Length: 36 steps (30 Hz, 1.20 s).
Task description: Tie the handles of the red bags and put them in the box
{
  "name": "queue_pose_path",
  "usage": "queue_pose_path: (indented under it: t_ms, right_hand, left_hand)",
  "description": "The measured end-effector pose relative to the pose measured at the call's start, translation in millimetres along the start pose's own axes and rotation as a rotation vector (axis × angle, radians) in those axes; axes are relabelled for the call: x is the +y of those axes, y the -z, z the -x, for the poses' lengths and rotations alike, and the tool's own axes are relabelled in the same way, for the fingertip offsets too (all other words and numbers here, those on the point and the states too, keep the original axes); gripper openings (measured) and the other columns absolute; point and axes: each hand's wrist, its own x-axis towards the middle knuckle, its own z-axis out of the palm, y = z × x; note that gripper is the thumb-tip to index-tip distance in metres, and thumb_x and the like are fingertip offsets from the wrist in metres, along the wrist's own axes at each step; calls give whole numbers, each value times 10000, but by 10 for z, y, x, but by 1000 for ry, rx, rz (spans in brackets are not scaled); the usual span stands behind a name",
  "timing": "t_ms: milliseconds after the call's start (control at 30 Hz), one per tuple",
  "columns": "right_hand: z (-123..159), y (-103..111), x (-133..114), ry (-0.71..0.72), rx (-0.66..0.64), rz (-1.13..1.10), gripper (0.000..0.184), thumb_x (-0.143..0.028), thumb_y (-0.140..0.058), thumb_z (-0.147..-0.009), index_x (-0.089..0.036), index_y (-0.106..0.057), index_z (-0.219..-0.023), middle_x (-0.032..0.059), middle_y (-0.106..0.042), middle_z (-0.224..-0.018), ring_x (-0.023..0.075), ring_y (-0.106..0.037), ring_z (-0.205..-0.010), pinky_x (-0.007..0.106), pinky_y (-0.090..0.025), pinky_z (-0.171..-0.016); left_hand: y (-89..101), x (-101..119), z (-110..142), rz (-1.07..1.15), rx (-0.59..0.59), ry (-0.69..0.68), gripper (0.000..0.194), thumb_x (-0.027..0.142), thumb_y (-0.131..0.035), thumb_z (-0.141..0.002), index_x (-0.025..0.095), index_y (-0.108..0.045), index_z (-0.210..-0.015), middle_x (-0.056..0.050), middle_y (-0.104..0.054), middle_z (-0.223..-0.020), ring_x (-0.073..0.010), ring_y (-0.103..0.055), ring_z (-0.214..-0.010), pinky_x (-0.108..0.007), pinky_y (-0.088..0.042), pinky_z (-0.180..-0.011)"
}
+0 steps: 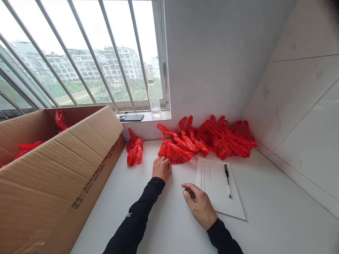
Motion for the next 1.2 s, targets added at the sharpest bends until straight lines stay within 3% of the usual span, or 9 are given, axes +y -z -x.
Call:
queue_pose_path:
  t_ms: [67,167,233,333,433,567,733,967,1200]
  right_hand:
    - [0,3,3,16,20,-9,331,-412,-547,-933,-233,-722,-1152,68,-730,-919,245,-704,-818,353,-573,-707]
    - [-2,-5,25,15,32,-29,344,-432,-547,-935,-217,-714,-1145,64,-722,-883,229,-688,-758,359,-578,-707]
    - [-3,-13,42,-7,37,-68,370,-462,-553,-932,-201,-703,-1146,63,-711,-859,224,-681,-738,363,-588,-686]
    - [-11,-15,56,-59,76,-175,436,-529,-578,-917,-183,-674,-1165,67,-698,-872,224,-682,-768,359,-607,-655]
    - [-34,9,53,-128,114,-308,565,-583,-615,-891,-162,-594,-1266,98,-707,-998,216,-692,-817,363,-625,-675]
    - [-64,79,46,-189,86,-436,688,-573,-687,-850,-158,-502,-1367,146,-692,-1162,239,-708,-949,370,-636,-725]
    - [-81,156,68,-114,99,-457,530,-447,-782,-798,-182,-606,-1223,77,-728,-1000,196,-701,-874,336,-610,-778]
    - [-59,189,41,-22,132,-482,385,-420,-768,-813,-215,-653,-1118,10,-654,-869,170,-620,-780,291,-611,-600]
    - [-18,167,4,26,107,-433,342,-437,-676,-900,-236,-634,-1174,26,-629,-975,167,-597,-864,279,-596,-654]
  left_hand:
    - [63,20,68,56,77,94,186,199,-536,-851,203,-702,-935,-143,-684,-1021,-349,-570,-1123,-511,-381,-1045]
    - [127,-4,117,178,213,279,441,376,-582,-856,118,-602,-1213,-256,-582,-1276,-452,-450,-1274,-627,-322,-1052]
    - [150,-35,139,308,233,337,468,437,-663,-794,138,-632,-1152,-244,-613,-1235,-467,-464,-1274,-635,-318,-1059]
    - [166,-57,219,575,217,329,266,411,-681,-787,208,-683,-959,-119,-711,-995,-366,-616,-1125,-515,-426,-1020]
    - [166,-17,418,870,198,298,361,490,-643,-837,203,-686,-1052,-81,-739,-986,-292,-682,-1014,-411,-526,-906]
    - [154,160,823,1159,168,351,534,617,-641,-825,194,-680,-1149,-94,-753,-1019,-296,-704,-978,-381,-573,-795]
    - [212,397,1186,1629,11,526,360,366,-849,-678,216,-741,-987,-61,-766,-986,-311,-699,-1009,-390,-575,-838]
    - [262,516,1247,1567,-76,420,356,320,-874,-665,183,-774,-978,-101,-772,-1026,-359,-684,-1074,-454,-545,-939]
    - [224,617,1215,1500,24,407,379,341,-841,-742,195,-752,-1081,-101,-751,-1136,-316,-689,-1075,-453,-549,-964]
